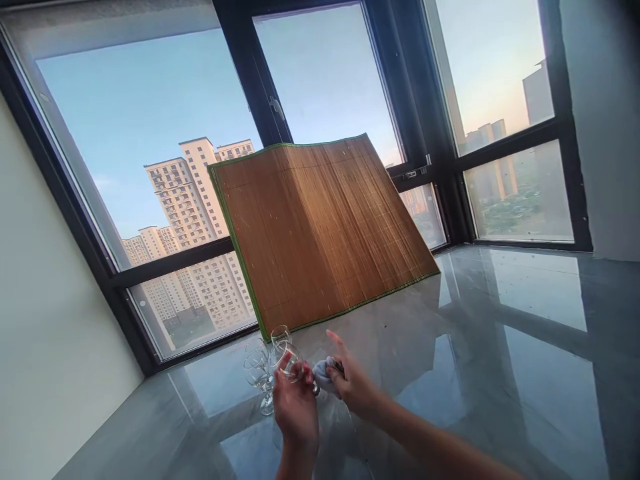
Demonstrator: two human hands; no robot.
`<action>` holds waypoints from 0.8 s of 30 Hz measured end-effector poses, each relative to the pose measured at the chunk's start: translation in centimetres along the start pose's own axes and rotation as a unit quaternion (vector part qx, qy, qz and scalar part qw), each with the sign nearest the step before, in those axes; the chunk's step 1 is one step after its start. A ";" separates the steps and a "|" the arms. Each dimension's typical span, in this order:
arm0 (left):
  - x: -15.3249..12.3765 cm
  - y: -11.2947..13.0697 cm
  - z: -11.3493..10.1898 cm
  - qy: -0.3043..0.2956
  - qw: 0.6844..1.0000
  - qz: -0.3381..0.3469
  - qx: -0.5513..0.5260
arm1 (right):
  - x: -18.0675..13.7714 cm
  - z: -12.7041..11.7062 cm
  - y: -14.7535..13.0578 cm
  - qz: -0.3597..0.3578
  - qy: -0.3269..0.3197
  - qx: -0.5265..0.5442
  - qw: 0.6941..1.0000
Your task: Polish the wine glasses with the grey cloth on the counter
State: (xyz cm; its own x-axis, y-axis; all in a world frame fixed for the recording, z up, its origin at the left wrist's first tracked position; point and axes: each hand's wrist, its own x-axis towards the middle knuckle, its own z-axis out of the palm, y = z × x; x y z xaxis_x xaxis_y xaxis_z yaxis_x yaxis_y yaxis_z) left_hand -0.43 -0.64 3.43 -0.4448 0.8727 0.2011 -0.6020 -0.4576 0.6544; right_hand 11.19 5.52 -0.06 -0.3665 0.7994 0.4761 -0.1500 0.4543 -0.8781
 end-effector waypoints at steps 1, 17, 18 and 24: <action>0.0 0.0 -0.1 0.001 1.000 0.002 0.001 | -0.2 0.2 -0.2 0.015 -0.015 0.022 1.000; 1.3 -1.5 -1.4 0.019 0.997 -0.077 0.007 | -5.7 -0.4 -7.4 -0.332 -0.085 -0.169 0.924; 1.0 -1.5 -1.2 0.015 0.996 -0.093 0.009 | -5.7 -0.6 -7.5 -0.349 -0.086 -0.175 0.917; -0.6 -1.4 0.1 0.007 0.992 -0.107 0.059 | -4.0 -0.2 -7.0 -0.223 0.008 -0.225 0.948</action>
State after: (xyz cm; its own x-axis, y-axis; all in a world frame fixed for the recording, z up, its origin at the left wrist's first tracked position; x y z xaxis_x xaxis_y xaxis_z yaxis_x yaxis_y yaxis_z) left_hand 0.79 -0.50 2.46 -0.3247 0.9450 0.0388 -0.6018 -0.2380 0.7623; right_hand 13.89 -0.80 4.18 -0.3435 0.4918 0.8001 0.1208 0.8680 -0.4817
